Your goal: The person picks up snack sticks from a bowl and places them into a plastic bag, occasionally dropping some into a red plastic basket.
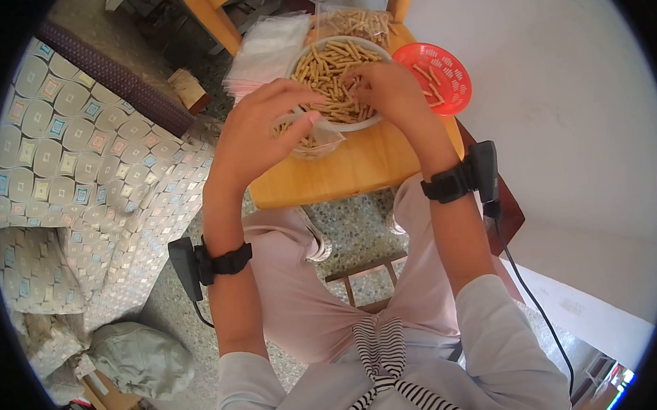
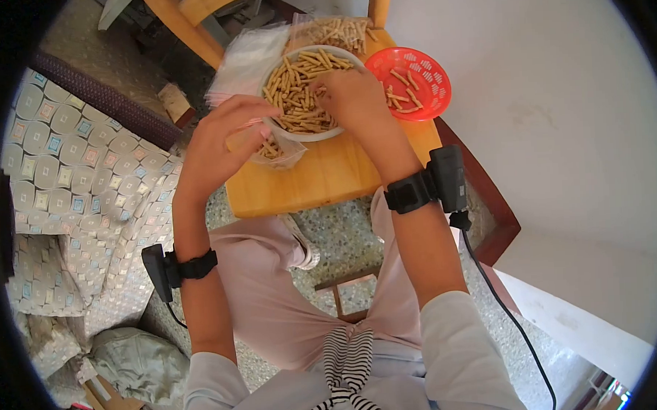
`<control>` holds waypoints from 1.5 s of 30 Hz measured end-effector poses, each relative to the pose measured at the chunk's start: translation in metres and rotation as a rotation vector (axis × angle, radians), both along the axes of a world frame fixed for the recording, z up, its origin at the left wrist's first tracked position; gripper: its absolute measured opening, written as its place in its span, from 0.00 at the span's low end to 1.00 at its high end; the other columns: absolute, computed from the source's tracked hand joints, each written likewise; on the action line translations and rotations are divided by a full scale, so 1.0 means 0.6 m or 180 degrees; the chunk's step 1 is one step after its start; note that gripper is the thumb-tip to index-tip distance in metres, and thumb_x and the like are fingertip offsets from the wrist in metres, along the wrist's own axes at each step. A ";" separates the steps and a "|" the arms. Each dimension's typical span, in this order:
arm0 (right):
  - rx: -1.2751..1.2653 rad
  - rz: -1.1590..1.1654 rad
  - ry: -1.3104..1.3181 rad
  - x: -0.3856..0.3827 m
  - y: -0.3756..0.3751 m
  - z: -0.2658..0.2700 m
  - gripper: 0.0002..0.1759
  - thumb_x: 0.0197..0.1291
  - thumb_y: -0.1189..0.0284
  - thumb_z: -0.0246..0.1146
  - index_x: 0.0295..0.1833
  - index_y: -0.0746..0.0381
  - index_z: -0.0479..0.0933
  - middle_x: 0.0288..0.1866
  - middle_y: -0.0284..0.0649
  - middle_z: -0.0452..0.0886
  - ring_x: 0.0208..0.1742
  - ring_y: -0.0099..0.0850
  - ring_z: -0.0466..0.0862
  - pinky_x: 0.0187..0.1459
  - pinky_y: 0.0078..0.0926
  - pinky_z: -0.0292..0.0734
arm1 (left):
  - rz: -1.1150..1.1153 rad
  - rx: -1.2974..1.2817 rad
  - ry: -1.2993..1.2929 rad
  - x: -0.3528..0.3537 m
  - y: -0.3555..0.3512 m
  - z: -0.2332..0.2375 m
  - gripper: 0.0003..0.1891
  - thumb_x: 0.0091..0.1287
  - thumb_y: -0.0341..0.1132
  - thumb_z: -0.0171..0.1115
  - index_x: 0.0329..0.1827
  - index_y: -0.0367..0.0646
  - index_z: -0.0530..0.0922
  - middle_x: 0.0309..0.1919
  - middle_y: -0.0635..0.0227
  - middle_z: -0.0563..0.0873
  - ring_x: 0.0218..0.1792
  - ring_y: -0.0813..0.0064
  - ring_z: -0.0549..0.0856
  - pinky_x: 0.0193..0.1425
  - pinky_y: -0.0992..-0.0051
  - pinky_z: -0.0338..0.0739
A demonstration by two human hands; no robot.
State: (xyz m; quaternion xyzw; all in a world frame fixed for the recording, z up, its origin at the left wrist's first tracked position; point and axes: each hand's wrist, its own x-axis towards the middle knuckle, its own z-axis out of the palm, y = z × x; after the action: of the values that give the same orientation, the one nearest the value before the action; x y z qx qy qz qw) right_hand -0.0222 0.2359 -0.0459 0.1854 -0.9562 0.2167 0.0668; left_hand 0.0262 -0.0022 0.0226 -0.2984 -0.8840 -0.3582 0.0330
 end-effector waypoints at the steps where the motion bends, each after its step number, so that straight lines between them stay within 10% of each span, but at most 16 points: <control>1: -0.0640 -0.0088 -0.0109 -0.003 -0.004 0.011 0.14 0.55 0.68 0.70 0.49 0.52 0.87 0.35 0.41 0.88 0.38 0.36 0.88 0.42 0.34 0.80 | -0.0005 -0.0001 0.0000 -0.004 0.003 -0.003 0.15 0.65 0.37 0.69 0.53 0.42 0.86 0.50 0.61 0.86 0.49 0.63 0.85 0.59 0.68 0.77; 5: -0.2243 0.0037 -0.0119 -0.004 -0.021 0.036 0.15 0.60 0.68 0.70 0.53 0.53 0.86 0.36 0.40 0.89 0.35 0.33 0.87 0.41 0.30 0.80 | 0.0628 0.0612 -0.0262 -0.033 0.009 -0.030 0.14 0.67 0.36 0.68 0.53 0.42 0.86 0.48 0.66 0.87 0.42 0.76 0.84 0.48 0.74 0.81; 18: -0.2867 0.0426 -0.0213 0.009 -0.037 0.065 0.13 0.67 0.70 0.67 0.55 0.57 0.85 0.39 0.37 0.87 0.36 0.23 0.83 0.41 0.24 0.78 | 0.0753 0.0988 -0.0077 -0.043 0.021 -0.037 0.11 0.63 0.37 0.73 0.45 0.41 0.87 0.32 0.73 0.84 0.28 0.82 0.77 0.33 0.80 0.69; 45: -0.3086 0.1093 -0.0513 0.024 -0.070 0.049 0.14 0.71 0.67 0.63 0.53 0.65 0.82 0.39 0.38 0.86 0.35 0.23 0.80 0.39 0.24 0.76 | 0.0963 0.1804 0.0102 -0.015 0.040 -0.019 0.08 0.69 0.29 0.69 0.49 0.39 0.83 0.36 0.77 0.84 0.33 0.90 0.77 0.39 0.87 0.70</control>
State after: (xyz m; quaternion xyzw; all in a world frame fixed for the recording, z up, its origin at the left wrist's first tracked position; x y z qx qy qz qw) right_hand -0.0076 0.1941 -0.0168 0.2701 -0.7039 0.6560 0.0346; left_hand 0.0171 0.0216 0.0115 -0.1481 -0.7828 -0.5765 0.1816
